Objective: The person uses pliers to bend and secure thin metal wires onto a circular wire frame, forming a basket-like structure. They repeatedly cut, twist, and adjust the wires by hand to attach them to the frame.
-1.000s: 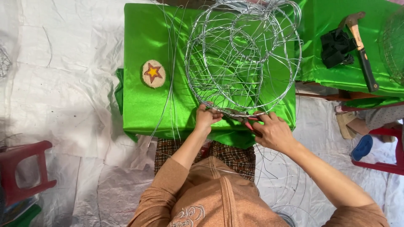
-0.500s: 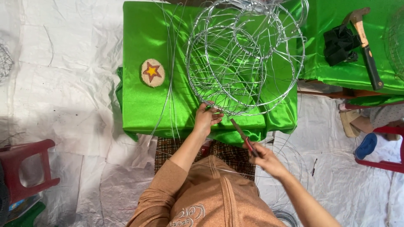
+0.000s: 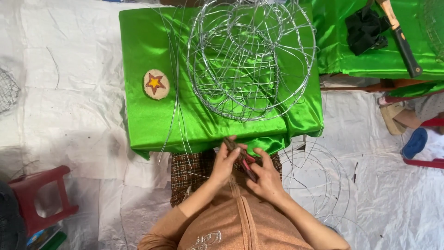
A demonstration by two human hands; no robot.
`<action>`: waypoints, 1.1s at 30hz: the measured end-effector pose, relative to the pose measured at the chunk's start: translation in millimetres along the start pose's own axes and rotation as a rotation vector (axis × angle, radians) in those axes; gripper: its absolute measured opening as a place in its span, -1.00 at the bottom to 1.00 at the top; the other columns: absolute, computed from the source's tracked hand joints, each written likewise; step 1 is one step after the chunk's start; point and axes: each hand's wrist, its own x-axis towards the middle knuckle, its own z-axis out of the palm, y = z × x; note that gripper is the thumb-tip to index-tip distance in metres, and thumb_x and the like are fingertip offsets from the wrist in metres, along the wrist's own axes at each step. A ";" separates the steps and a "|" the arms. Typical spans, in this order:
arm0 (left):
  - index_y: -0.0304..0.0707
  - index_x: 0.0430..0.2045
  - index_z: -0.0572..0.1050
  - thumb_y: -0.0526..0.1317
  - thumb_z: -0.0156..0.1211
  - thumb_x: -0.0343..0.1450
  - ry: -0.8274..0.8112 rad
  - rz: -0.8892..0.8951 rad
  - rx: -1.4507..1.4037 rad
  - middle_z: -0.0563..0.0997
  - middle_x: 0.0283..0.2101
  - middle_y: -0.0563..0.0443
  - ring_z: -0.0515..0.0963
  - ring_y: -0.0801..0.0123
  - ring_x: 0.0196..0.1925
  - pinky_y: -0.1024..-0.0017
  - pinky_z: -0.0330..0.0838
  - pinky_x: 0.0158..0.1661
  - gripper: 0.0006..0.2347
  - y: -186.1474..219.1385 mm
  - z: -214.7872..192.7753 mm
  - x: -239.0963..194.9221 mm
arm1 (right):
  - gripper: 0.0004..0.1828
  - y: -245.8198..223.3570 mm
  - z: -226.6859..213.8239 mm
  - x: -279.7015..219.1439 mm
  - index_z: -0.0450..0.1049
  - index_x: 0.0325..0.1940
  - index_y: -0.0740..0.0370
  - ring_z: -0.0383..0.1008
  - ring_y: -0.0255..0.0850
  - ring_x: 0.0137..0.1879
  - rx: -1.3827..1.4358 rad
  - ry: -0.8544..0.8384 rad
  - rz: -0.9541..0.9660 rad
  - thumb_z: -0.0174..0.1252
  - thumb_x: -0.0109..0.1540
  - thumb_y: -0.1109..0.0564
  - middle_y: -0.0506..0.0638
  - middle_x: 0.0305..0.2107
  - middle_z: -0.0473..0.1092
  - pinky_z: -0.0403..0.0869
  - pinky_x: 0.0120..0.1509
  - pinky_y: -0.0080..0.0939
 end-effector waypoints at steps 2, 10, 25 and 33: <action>-0.36 0.25 0.27 -0.35 0.06 0.53 -0.037 0.046 0.082 0.67 -0.07 -0.26 0.55 0.18 0.06 0.22 0.34 0.15 -0.63 -19.8 -13.7 12.0 | -0.77 2.2 6.4 5.7 0.55 -0.32 0.25 0.29 0.28 0.35 0.002 -0.027 0.012 0.32 -0.05 0.26 0.31 0.27 0.15 0.50 0.26 0.07; -0.12 0.20 0.44 -0.04 0.13 0.51 0.079 0.314 1.108 0.63 0.04 -0.05 0.55 0.24 0.12 0.23 0.42 0.13 -0.63 23.0 -54.1 45.7 | -0.69 39.5 30.5 9.0 0.57 -0.28 0.26 0.39 0.28 0.23 0.264 -0.002 0.068 0.27 -0.10 0.36 0.23 0.17 0.24 0.52 0.18 0.16; -0.23 -0.03 0.26 -0.23 0.46 0.30 0.412 1.001 1.071 0.57 -0.12 -0.12 0.68 0.11 -0.29 0.26 0.60 -0.36 -0.52 -64.7 -57.5 139.9 | -0.70 30.0 -85.3 66.4 0.48 -0.41 -0.08 0.33 0.01 -0.14 -0.960 0.362 -0.186 0.41 -0.15 -0.02 -0.06 0.07 0.31 0.36 -0.23 -0.01; -0.11 -0.15 0.54 -0.19 0.41 0.31 0.351 0.949 1.086 0.68 -0.27 0.16 0.70 0.31 -0.31 0.35 0.62 -0.33 -0.73 -72.2 -57.6 154.1 | -0.81 34.7 -92.0 73.5 0.48 -0.37 -0.04 0.27 0.03 -0.11 -1.005 0.146 -0.240 0.26 -0.05 0.05 -0.02 0.10 0.28 0.31 -0.20 0.00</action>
